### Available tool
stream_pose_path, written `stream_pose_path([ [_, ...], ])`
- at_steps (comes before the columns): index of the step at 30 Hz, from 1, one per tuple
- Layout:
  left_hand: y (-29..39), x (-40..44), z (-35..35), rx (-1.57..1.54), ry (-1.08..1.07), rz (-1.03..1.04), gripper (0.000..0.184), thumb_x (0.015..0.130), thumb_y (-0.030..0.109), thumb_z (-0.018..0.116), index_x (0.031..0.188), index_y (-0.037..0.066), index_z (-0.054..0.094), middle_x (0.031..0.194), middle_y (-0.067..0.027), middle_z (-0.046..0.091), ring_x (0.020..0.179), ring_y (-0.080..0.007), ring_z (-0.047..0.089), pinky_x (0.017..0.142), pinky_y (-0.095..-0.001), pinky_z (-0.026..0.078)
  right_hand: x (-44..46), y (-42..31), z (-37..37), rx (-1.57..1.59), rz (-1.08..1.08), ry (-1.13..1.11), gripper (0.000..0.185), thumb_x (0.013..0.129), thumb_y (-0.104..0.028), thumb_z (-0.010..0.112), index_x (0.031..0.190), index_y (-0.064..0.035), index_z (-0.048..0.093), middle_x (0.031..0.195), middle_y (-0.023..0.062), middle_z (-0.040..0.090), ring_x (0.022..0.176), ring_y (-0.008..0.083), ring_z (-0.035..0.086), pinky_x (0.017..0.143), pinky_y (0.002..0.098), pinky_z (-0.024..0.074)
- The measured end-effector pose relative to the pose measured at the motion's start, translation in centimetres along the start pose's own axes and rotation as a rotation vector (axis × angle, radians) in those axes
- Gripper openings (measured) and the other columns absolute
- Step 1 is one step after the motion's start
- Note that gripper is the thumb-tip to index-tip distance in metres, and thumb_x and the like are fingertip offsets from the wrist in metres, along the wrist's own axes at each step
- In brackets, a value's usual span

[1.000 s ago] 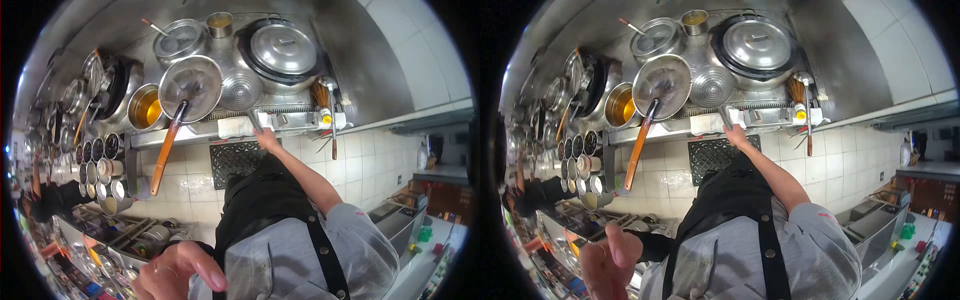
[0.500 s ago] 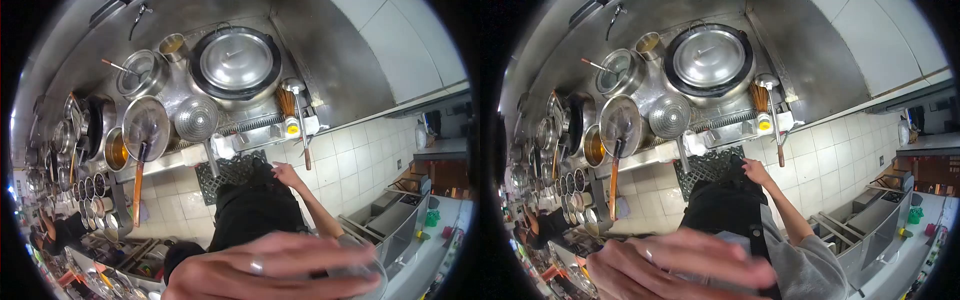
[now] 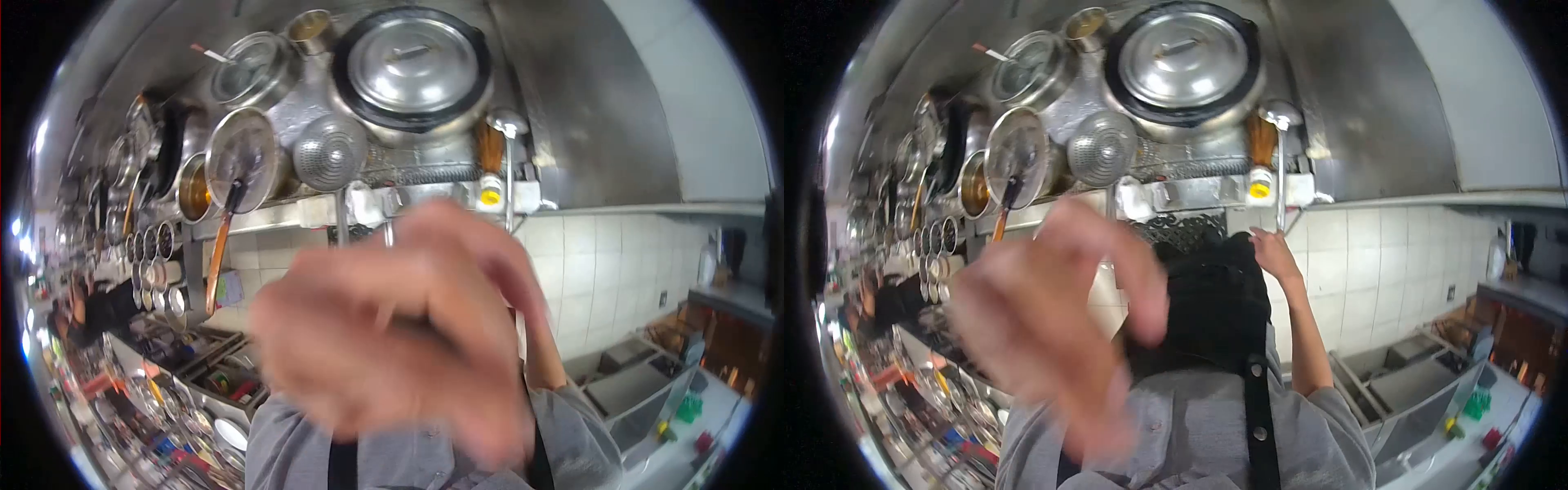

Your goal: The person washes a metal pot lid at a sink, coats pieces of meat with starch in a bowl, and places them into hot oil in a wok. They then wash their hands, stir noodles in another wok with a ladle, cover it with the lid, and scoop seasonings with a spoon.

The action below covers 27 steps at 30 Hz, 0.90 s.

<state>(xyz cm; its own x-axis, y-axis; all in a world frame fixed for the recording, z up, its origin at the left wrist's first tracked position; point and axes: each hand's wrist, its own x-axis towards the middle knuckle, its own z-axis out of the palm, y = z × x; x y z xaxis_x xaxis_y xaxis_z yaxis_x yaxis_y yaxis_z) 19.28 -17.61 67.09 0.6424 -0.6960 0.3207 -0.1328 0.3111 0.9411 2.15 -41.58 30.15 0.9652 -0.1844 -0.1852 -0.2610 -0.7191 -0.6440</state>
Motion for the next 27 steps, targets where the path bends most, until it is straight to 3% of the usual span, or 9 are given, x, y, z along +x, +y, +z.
stream_pose_path([
  [4, -2.7, -2.9, -0.4, -0.017, 0.043, -0.103, 0.005, 0.083, 0.003, 0.077, 0.078, 0.001, 0.075, 0.076, -0.0070, 0.071, 0.075, -0.0195, 0.065, 0.078, -0.0342, 0.053, 1.3, -3.0, -0.1, 0.000, 0.086, -0.150, 0.029, 0.094, -0.008, 0.052, 0.118, 0.0015, 0.066, 0.095, 0.0219, 0.072, 0.091, 0.0383, 0.069, 0.093, 0.0460, 0.0481],
  [8, -6.2, -6.0, -0.7, -0.041, 0.081, -0.204, 0.008, 0.091, 0.004, 0.070, 0.090, -0.002, 0.074, 0.078, -0.0106, 0.071, 0.069, -0.0168, 0.068, 0.076, -0.0303, 0.053, 1.4, -5.8, 1.4, 0.425, -0.063, -0.191, 0.035, 0.096, -0.016, 0.055, 0.126, 0.0008, 0.063, 0.106, 0.0176, 0.072, 0.093, 0.0255, 0.071, 0.091, 0.0355, 0.0502],
  [11, -7.3, -8.0, -2.4, -0.266, 0.127, -0.430, 0.021, 0.103, 0.007, 0.050, 0.115, 0.000, 0.065, 0.091, -0.0120, 0.072, 0.070, -0.0164, 0.070, 0.072, -0.0289, 0.055, 0.1, -6.3, 5.7, 1.106, 0.214, -0.515, 0.042, 0.100, -0.024, 0.049, 0.134, -0.0016, 0.059, 0.125, 0.0167, 0.065, 0.117, 0.0207, 0.061, 0.104, 0.0340, 0.0420],
  [12, -7.4, -8.5, -3.1, -0.356, 0.164, -0.514, 0.024, 0.105, 0.008, 0.045, 0.120, 0.001, 0.063, 0.093, -0.0116, 0.073, 0.071, -0.0165, 0.071, 0.071, -0.0287, 0.056, 0.7, -7.8, 5.3, 0.988, 0.192, -0.614, 0.046, 0.102, -0.030, 0.045, 0.134, -0.0012, 0.059, 0.128, 0.0159, 0.064, 0.120, 0.0211, 0.058, 0.106, 0.0339, 0.0394],
  [13, -8.1, -9.3, -4.4, -0.303, 0.076, -0.549, 0.032, 0.108, 0.007, 0.032, 0.133, 0.003, 0.053, 0.117, -0.0151, 0.067, 0.081, -0.0197, 0.073, 0.079, -0.0297, 0.057, 1.3, -9.3, 4.9, 0.864, 0.157, -0.712, 0.050, 0.104, -0.037, 0.042, 0.135, -0.0009, 0.058, 0.132, 0.0152, 0.062, 0.124, 0.0215, 0.056, 0.109, 0.0339, 0.0367],
  [16, -11.7, -12.3, -6.3, -0.105, 0.226, -0.190, 0.036, 0.107, 0.003, 0.027, 0.133, 0.004, 0.052, 0.144, -0.0183, 0.048, 0.096, -0.0244, 0.072, 0.093, -0.0338, 0.055, 3.3, -13.0, 4.3, 0.641, 0.264, -0.938, 0.061, 0.107, -0.049, 0.034, 0.136, -0.0004, 0.057, 0.136, 0.0139, 0.060, 0.128, 0.0224, 0.054, 0.112, 0.0349, 0.0341],
  [17, -11.8, -13.4, -7.7, -0.136, 0.194, -0.286, 0.045, 0.101, -0.009, 0.026, 0.135, 0.006, 0.051, 0.158, -0.0168, 0.028, 0.123, -0.0304, 0.060, 0.108, -0.0395, 0.046, 3.9, -13.3, 4.6, 0.664, 0.258, -0.949, 0.068, 0.103, -0.056, 0.041, 0.139, 0.0013, 0.053, 0.136, 0.0167, 0.059, 0.128, 0.0226, 0.054, 0.108, 0.0330, 0.0398],
  [21, -12.5, -18.5, -11.0, 0.180, 0.226, -0.267, 0.071, 0.080, -0.022, 0.036, 0.138, 0.014, 0.052, 0.161, -0.0135, 0.026, 0.149, -0.0324, 0.026, 0.116, -0.0421, 0.036, 4.9, -18.6, 5.2, 0.656, 0.285, -0.959, 0.059, 0.105, -0.050, 0.041, 0.145, -0.0072, 0.049, 0.135, 0.0110, 0.062, 0.117, 0.0199, 0.062, 0.093, 0.0312, 0.0484],
  [27, -14.5, -25.2, -11.2, 0.050, 0.334, -0.408, 0.076, 0.075, -0.017, 0.041, 0.143, 0.015, 0.050, 0.160, -0.0155, 0.028, 0.149, -0.0321, 0.027, 0.116, -0.0429, 0.034, 4.7, -23.8, 8.9, 0.140, 0.144, -0.885, 0.047, 0.103, -0.036, 0.050, 0.139, -0.0068, 0.055, 0.124, 0.0128, 0.068, 0.105, 0.0169, 0.066, 0.085, 0.0306, 0.0504],
])
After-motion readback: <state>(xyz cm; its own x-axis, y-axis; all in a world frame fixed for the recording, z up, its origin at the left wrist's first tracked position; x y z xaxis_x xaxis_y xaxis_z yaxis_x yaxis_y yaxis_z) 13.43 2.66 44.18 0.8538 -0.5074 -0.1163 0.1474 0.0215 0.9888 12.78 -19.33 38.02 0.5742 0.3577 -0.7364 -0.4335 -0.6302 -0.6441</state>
